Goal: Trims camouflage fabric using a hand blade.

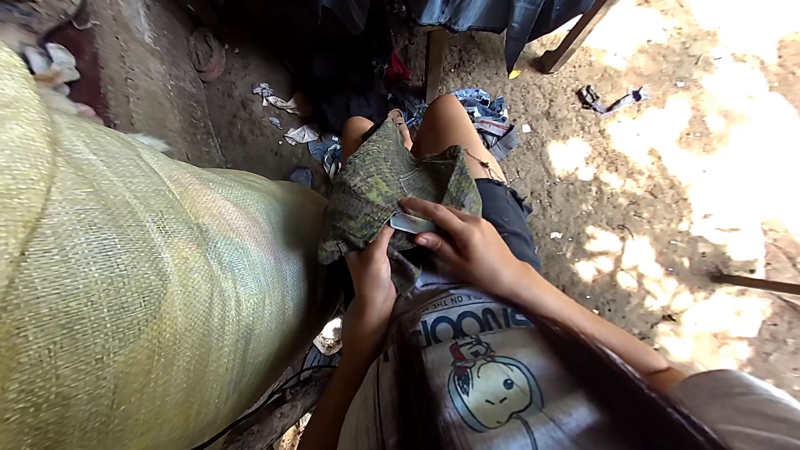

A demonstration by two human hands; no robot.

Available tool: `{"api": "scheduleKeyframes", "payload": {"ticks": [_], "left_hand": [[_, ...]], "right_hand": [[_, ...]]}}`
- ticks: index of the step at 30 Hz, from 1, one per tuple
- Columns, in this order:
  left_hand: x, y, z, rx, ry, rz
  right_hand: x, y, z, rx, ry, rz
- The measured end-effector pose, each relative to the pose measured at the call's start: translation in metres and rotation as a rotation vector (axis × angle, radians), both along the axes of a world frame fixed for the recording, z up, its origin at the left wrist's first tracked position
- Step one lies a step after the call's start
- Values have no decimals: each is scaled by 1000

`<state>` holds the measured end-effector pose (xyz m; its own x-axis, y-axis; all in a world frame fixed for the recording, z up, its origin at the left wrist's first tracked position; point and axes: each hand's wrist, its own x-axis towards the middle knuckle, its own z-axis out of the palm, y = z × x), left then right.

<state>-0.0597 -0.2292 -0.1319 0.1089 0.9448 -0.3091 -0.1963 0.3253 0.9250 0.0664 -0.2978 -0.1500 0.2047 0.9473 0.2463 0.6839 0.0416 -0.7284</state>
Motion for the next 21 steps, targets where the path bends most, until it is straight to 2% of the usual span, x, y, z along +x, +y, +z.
{"api": "scheduleKeyframes", "payload": {"ticks": [5,7,10,11,13,17,21], "left_hand": [[1,-4,-1,25,-9,43],[1,-2,-1,37,-24,51],[2,0,0,28,-63,54],[2,0,-1,16,-69,54],[1,3,-4,-22,-45,35],[-2,8,-8,-63,-10,-13],[1,5,-6,-71,-38,5]], "right_hand": [[-1,3,-1,51,0,3],[2,7,0,26,180,59],[6,11,6,-107,629,168],[6,12,7,-139,702,166],[5,13,4,-117,600,141],[0,13,-6,-14,123,41],[-4,12,-4,-10,-24,11]]}}
